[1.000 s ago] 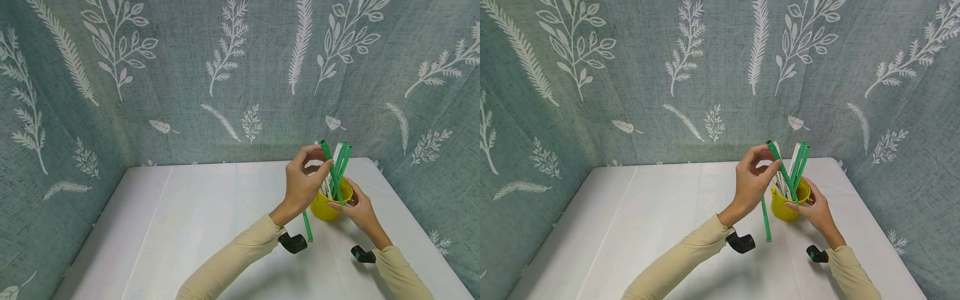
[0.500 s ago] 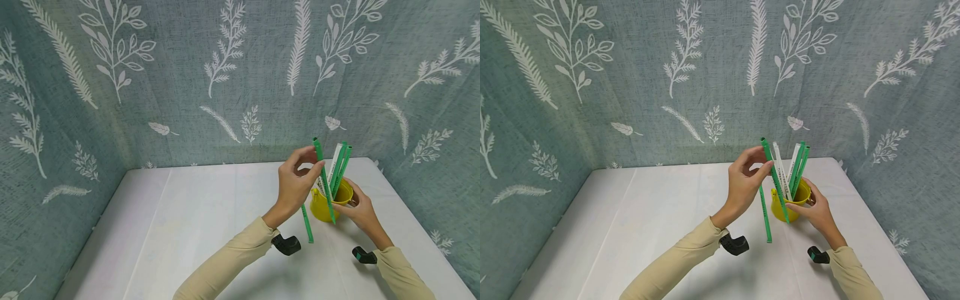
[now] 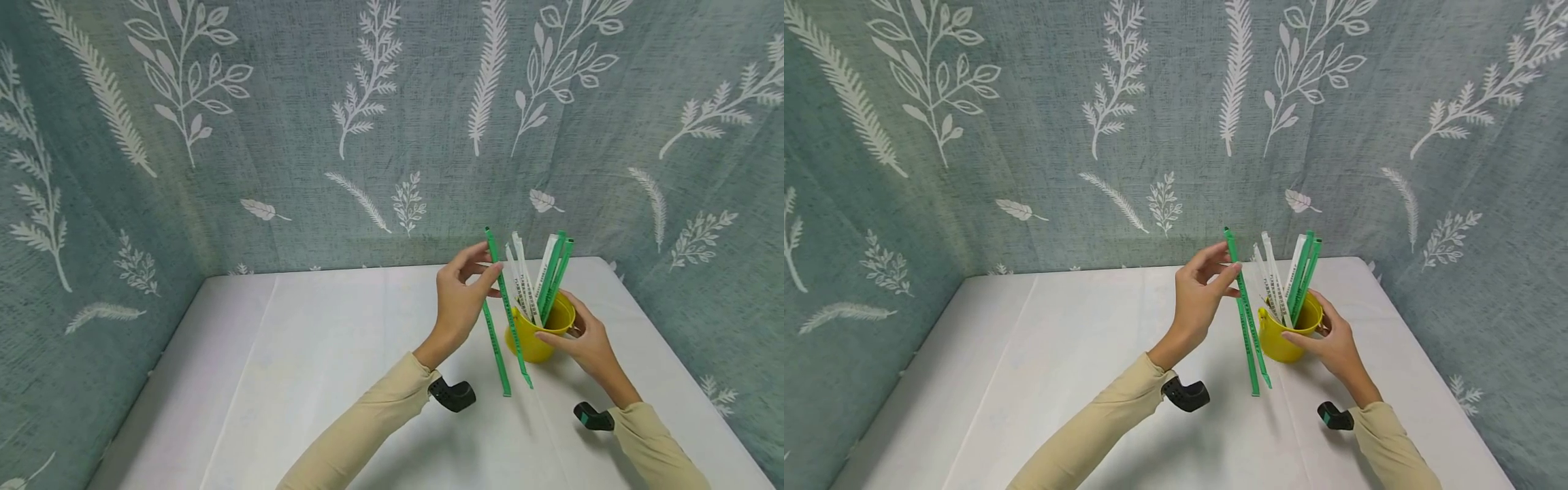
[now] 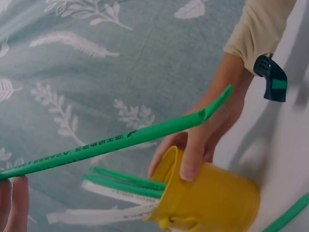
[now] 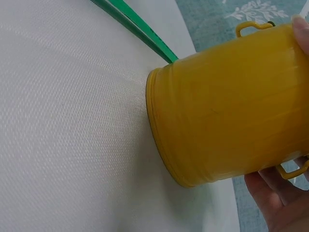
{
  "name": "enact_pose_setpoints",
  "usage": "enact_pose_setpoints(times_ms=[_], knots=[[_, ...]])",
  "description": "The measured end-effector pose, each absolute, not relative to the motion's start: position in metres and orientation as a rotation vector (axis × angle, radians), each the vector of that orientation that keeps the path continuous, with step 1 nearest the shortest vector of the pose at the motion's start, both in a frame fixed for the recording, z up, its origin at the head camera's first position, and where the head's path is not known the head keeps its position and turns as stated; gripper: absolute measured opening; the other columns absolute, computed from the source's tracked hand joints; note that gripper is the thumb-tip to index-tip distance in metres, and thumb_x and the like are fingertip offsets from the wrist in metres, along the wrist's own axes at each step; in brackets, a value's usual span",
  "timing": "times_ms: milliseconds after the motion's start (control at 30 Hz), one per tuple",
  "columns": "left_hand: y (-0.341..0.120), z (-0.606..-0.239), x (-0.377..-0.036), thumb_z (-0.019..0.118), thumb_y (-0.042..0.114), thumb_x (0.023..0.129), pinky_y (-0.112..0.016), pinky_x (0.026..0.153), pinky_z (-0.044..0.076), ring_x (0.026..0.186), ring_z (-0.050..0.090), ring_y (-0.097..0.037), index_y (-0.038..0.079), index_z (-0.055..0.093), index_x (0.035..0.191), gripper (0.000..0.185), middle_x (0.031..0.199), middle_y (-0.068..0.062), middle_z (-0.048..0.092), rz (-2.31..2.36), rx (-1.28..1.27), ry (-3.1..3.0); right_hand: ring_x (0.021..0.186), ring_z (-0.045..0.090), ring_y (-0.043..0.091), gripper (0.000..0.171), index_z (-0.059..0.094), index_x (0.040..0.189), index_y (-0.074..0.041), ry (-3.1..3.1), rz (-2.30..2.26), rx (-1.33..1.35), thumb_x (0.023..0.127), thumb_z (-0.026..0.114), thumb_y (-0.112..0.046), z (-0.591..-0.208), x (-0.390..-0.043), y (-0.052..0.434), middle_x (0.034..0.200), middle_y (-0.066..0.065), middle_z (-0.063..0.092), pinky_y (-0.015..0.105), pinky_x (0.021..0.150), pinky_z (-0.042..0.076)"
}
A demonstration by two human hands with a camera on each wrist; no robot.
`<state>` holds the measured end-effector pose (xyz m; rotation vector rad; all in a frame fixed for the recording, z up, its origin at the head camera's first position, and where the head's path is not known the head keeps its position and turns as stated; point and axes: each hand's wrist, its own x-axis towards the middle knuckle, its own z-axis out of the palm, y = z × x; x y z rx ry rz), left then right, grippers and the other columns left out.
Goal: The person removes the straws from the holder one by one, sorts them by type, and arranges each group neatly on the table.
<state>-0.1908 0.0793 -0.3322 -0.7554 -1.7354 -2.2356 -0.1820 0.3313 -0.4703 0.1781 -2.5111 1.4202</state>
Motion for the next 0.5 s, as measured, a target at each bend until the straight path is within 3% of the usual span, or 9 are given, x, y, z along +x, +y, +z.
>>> enact_pose_setpoints(times_ms=[100,233,433,500], knots=[[0.078,-0.343,-0.2,0.061,-0.003,0.09,-0.047,0.059,0.058,0.085,0.061,-0.037,-0.007,0.055,0.125,0.036,0.105,-0.029,0.056,-2.277,-0.702,-1.743,0.114,0.05,0.027,0.085,0.027,0.15,-0.021,-2.506,1.426,0.182,0.081,0.077,-0.019,-0.47,-0.183,0.33,0.138,0.014,0.044,0.007,0.085,0.042],[0.078,-0.36,-0.213,0.063,0.001,0.089,-0.041,0.055,0.059,0.083,0.06,-0.036,-0.001,0.058,0.125,0.037,0.106,-0.026,0.057,-2.323,-0.618,-1.754,0.113,0.051,0.02,0.085,0.029,0.149,-0.02,-2.496,1.43,0.169,0.08,0.077,-0.018,-0.47,-0.184,0.33,0.138,0.014,0.044,0.006,0.085,0.041],[0.075,-0.375,-0.222,0.066,0.006,0.088,-0.034,0.051,0.058,0.073,0.061,-0.017,0.003,0.062,0.122,0.034,0.098,-0.01,0.06,-2.378,-0.488,-1.737,0.115,0.05,0.023,0.084,0.028,0.15,-0.022,-2.511,1.403,0.152,0.081,0.077,-0.021,-0.47,-0.182,0.331,0.139,0.013,0.043,0.008,0.087,0.042],[0.073,-0.378,-0.224,0.066,0.006,0.088,-0.033,0.051,0.058,0.071,0.061,-0.014,0.001,0.061,0.121,0.034,0.097,-0.008,0.059,-2.402,-0.451,-1.729,0.117,0.049,0.028,0.084,0.027,0.15,-0.022,-2.52,1.402,0.159,0.081,0.077,-0.021,-0.47,-0.182,0.331,0.14,0.014,0.042,0.016,0.092,0.046]])
